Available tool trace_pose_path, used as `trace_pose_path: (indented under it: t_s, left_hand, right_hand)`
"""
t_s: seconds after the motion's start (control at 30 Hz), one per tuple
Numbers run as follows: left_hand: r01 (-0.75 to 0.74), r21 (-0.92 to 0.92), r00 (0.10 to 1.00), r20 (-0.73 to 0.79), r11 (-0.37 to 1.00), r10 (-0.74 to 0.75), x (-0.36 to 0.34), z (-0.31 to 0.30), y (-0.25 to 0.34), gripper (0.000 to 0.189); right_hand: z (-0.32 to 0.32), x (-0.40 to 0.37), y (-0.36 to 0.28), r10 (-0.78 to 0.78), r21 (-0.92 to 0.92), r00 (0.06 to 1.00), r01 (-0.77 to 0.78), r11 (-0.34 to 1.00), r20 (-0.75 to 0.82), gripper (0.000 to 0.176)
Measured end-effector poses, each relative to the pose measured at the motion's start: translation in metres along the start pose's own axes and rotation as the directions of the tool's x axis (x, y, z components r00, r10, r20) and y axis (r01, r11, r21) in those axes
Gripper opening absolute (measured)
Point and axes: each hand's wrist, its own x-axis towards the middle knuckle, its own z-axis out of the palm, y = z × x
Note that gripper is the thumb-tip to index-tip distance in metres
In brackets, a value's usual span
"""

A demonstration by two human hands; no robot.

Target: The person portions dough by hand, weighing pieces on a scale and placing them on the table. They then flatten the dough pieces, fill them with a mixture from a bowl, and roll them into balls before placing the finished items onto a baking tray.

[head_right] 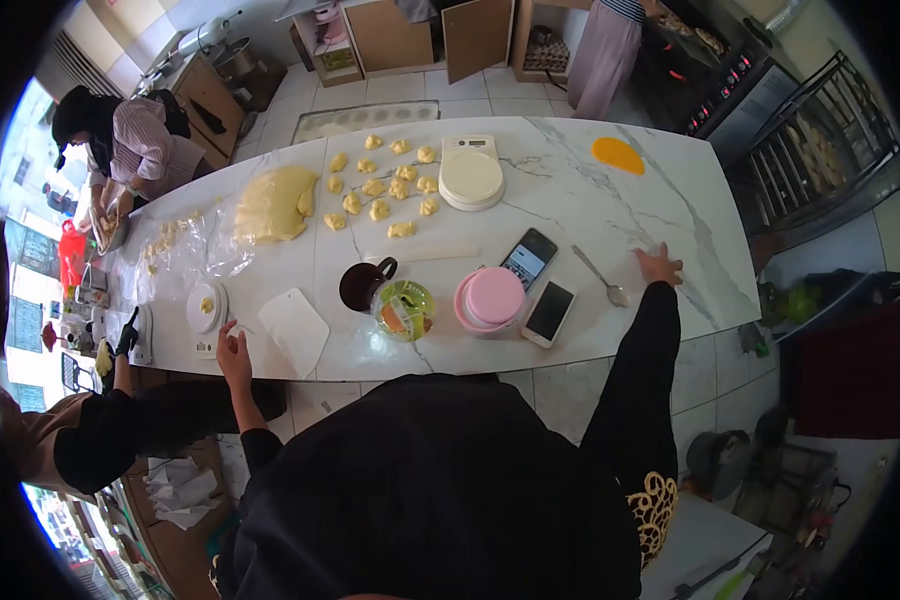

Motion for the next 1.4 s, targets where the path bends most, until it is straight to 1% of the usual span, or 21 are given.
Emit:
trace_pose_path:
  t_s: [0.07,0.17,0.3,0.37,0.4,0.47,0.5,0.57,0.6,0.7,0.77,0.8,0.87,0.9,0.97,1.03,1.1,1.23,1.3,1.33,1.4]
  left_hand:
    - [-0.016,0.022,1.000,0.014,1.000,0.016,0.000,-0.004,0.007,0.025]
    - [-0.033,0.035,0.999,0.021,0.999,0.033,-0.003,-0.003,0.017,0.026]
    - [-0.025,0.018,0.998,0.054,1.000,0.024,-0.006,0.000,0.030,0.028]
    - [-0.009,0.038,0.999,0.039,0.999,0.007,-0.013,0.003,0.034,0.028]
    - [-0.004,0.036,0.999,0.055,0.999,0.002,-0.017,0.006,0.038,0.028]
    - [0.003,0.031,0.997,0.076,1.000,-0.005,-0.021,0.006,0.039,0.028]
    - [0.015,0.028,0.998,0.059,0.999,-0.017,-0.024,0.007,0.038,0.028]
    - [0.029,0.030,0.999,0.039,0.999,-0.030,-0.030,0.005,0.035,0.028]
    - [0.038,0.028,0.999,0.019,0.999,-0.038,-0.033,0.002,0.036,0.028]
    - [0.076,0.086,0.997,-0.019,0.993,-0.075,-0.041,-0.003,0.039,0.029]
    - [0.054,0.082,0.998,-0.031,0.995,-0.051,-0.045,-0.004,0.035,0.028]
    - [0.059,0.087,0.998,-0.039,0.994,-0.056,-0.045,-0.006,0.035,0.028]
    - [0.054,0.113,0.998,-0.034,0.992,-0.051,-0.043,-0.009,0.032,0.028]
    - [0.060,0.115,0.998,-0.033,0.992,-0.056,-0.040,-0.010,0.028,0.028]
    - [0.058,0.136,0.998,-0.010,0.989,-0.057,-0.029,-0.012,0.019,0.027]
    - [0.036,0.141,0.999,-0.011,0.989,-0.035,-0.011,-0.015,0.012,0.027]
    - [0.007,0.150,1.000,-0.014,0.989,-0.005,0.006,-0.020,0.001,0.026]
    - [-0.017,0.086,0.999,-0.044,0.996,0.021,0.055,-0.032,-0.025,0.025]
    - [-0.026,0.132,0.999,0.023,0.991,0.023,0.082,-0.041,-0.037,0.025]
    - [-0.046,0.111,0.998,0.039,0.993,0.042,0.095,-0.045,-0.044,0.026]
    - [-0.069,0.097,0.996,0.065,0.993,0.063,0.121,-0.053,-0.056,0.026]
  right_hand:
    - [0.000,-0.010,0.019,-0.063,0.101,0.986,0.048,0.994,0.152,0.089]
    - [0.004,0.000,0.027,0.015,0.064,0.993,-0.022,0.998,0.114,0.086]
    - [-0.008,0.024,0.027,0.018,0.052,0.994,-0.024,0.998,0.108,0.088]
    - [-0.001,0.025,0.044,0.030,0.078,0.984,-0.044,0.996,0.174,0.103]
    - [0.003,0.037,0.047,0.009,0.078,0.984,-0.024,0.997,0.178,0.103]
    - [0.009,0.065,0.050,0.111,0.068,0.993,-0.113,0.991,0.029,0.089]
    - [0.008,0.065,0.054,0.091,0.069,0.996,-0.092,0.993,0.024,0.089]
    - [0.004,0.058,0.073,-0.028,0.102,0.985,0.010,0.995,0.170,0.088]
    - [-0.002,0.054,0.073,-0.050,0.107,0.985,0.032,0.994,0.167,0.088]
    - [-0.021,0.046,0.072,0.084,0.091,0.996,-0.083,0.992,-0.004,0.091]
    - [0.010,0.088,0.099,-0.039,0.033,0.990,0.035,0.999,0.132,0.091]
    - [0.010,0.088,0.099,-0.049,0.034,0.989,0.044,0.998,0.137,0.091]
    - [0.008,0.086,0.100,0.157,0.122,0.985,-0.148,0.981,-0.072,0.087]
    - [0.008,0.082,0.103,0.154,0.116,0.985,-0.145,0.983,-0.071,0.087]
    - [0.006,0.070,0.109,0.098,0.008,0.987,-0.099,0.995,0.125,0.085]
    - [-0.008,0.052,0.110,0.111,-0.030,0.980,-0.108,0.994,0.163,0.083]
    - [-0.028,-0.002,0.095,0.249,0.032,0.968,-0.249,0.968,0.002,0.078]
    - [0.012,-0.009,0.120,0.221,0.003,0.975,-0.221,0.975,0.005,0.071]
    - [0.014,-0.029,0.115,0.254,-0.131,0.966,-0.246,0.960,0.052,0.070]
    - [0.016,-0.041,0.115,0.268,-0.123,0.962,-0.260,0.958,0.049,0.070]
    - [0.018,-0.062,0.120,0.300,-0.079,0.942,-0.314,0.946,-0.152,0.068]
